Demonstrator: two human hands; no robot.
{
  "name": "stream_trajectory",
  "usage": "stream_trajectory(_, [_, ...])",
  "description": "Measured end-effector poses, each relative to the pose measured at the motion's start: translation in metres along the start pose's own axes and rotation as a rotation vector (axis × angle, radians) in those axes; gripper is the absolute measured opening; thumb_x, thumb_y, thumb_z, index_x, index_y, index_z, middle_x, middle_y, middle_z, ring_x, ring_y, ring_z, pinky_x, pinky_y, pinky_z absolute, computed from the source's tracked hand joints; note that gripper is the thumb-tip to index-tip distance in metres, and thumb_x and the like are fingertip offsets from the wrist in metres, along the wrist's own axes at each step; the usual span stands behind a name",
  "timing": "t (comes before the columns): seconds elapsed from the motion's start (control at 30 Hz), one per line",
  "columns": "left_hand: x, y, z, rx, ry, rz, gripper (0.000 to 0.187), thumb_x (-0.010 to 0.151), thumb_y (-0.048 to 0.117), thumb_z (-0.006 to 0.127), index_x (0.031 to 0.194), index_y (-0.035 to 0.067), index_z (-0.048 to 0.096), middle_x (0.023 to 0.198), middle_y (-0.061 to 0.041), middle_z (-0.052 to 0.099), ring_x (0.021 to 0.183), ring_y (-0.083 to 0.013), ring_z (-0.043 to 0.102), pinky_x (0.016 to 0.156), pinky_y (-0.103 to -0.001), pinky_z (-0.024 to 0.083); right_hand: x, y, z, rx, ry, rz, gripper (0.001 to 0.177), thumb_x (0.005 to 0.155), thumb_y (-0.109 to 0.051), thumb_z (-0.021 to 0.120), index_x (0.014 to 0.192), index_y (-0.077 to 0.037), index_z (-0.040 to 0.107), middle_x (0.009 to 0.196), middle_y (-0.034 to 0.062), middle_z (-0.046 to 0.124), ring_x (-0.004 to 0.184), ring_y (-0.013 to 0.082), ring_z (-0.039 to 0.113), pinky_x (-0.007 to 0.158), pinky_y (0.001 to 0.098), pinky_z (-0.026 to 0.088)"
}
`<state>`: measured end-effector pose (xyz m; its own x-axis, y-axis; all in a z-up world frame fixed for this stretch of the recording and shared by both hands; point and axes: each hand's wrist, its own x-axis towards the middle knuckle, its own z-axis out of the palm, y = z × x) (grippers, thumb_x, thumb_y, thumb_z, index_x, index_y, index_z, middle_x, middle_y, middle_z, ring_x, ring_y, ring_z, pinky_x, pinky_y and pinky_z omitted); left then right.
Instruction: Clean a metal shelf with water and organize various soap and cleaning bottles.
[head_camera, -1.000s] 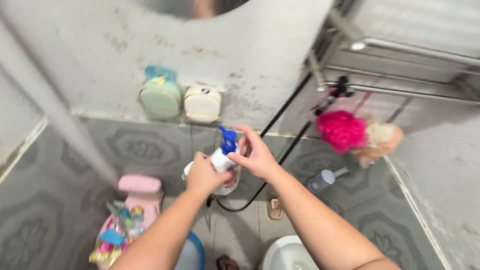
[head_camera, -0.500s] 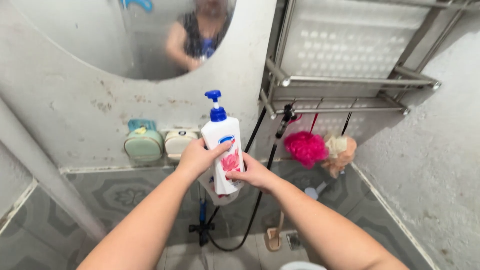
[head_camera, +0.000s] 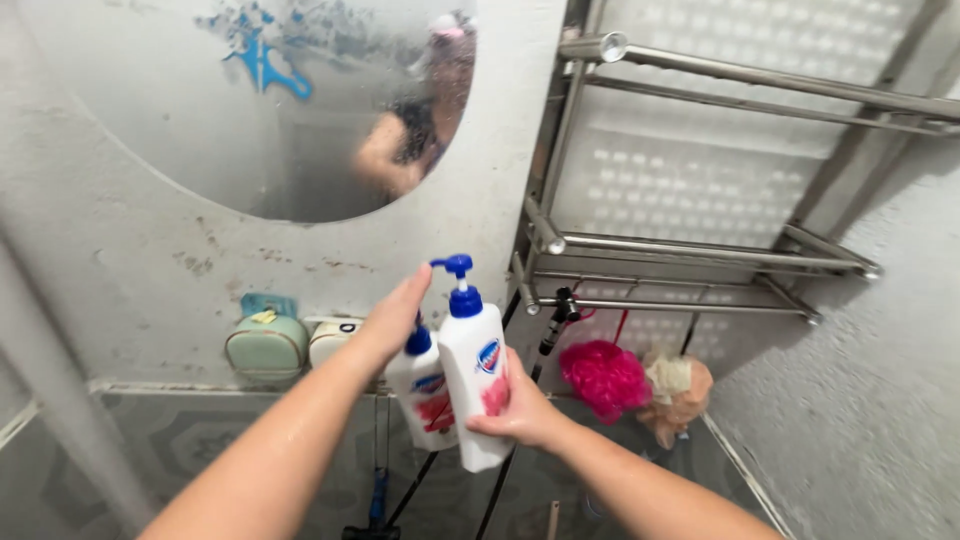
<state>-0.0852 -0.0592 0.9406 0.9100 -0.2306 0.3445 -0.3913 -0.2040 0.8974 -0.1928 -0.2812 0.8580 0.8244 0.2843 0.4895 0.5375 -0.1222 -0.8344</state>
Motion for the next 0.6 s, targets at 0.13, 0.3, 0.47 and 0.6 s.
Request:
stream_trajectory(0.13, [-0.008, 0.037, -0.008, 0.031, -0.003, 0.22, 0.067, 0.087, 0.068, 0.055, 0.119, 0.011, 0.07, 0.107, -0.01, 0.074, 0.096, -0.0262, 0.07, 0.084, -0.038, 0.053, -0.005, 0.016, -0.018, -0.187, -0.093, 0.014, 0.11, 0.069, -0.021, 0.093, 0.153, -0.005, 0.025, 0.143, 0.0105, 0.052, 0.135, 0.0185, 0.05, 0.114, 0.0354, 0.04])
stream_trajectory(0.3, [-0.017, 0.072, -0.013, 0.556, 0.059, 0.105, 0.069, 0.083, 0.073, 0.054, 0.097, 0.011, 0.079, 0.086, -0.017, 0.077, 0.083, -0.0333, 0.074, 0.078, -0.043, 0.057, 0.008, 0.02, -0.014, -0.325, 0.104, 0.067, 0.112, 0.06, -0.024, 0.095, 0.149, -0.005, 0.03, 0.134, 0.0107, 0.061, 0.124, 0.019, 0.06, 0.106, 0.0348, 0.049])
stream_trajectory(0.47, [-0.02, 0.085, -0.02, 0.793, 0.039, -0.019, 0.074, 0.086, 0.078, 0.048, 0.086, 0.011, 0.08, 0.082, -0.017, 0.076, 0.083, -0.0343, 0.073, 0.078, -0.045, 0.057, 0.018, 0.008, 0.004, -0.654, 0.349, 0.129, 0.112, 0.048, -0.031, 0.1, 0.141, -0.008, 0.041, 0.129, 0.0119, 0.063, 0.119, 0.0247, 0.065, 0.098, 0.0374, 0.053])
stream_trajectory(0.6, [-0.014, 0.073, -0.022, 0.769, -0.037, -0.074, 0.068, 0.092, 0.069, 0.043, 0.081, 0.015, 0.084, 0.082, -0.015, 0.076, 0.083, -0.0332, 0.072, 0.083, -0.044, 0.055, 0.025, 0.018, 0.018, -0.773, 0.489, 0.096, 0.105, 0.049, -0.033, 0.101, 0.136, -0.01, 0.047, 0.125, 0.0136, 0.061, 0.116, 0.033, 0.062, 0.095, 0.0434, 0.052])
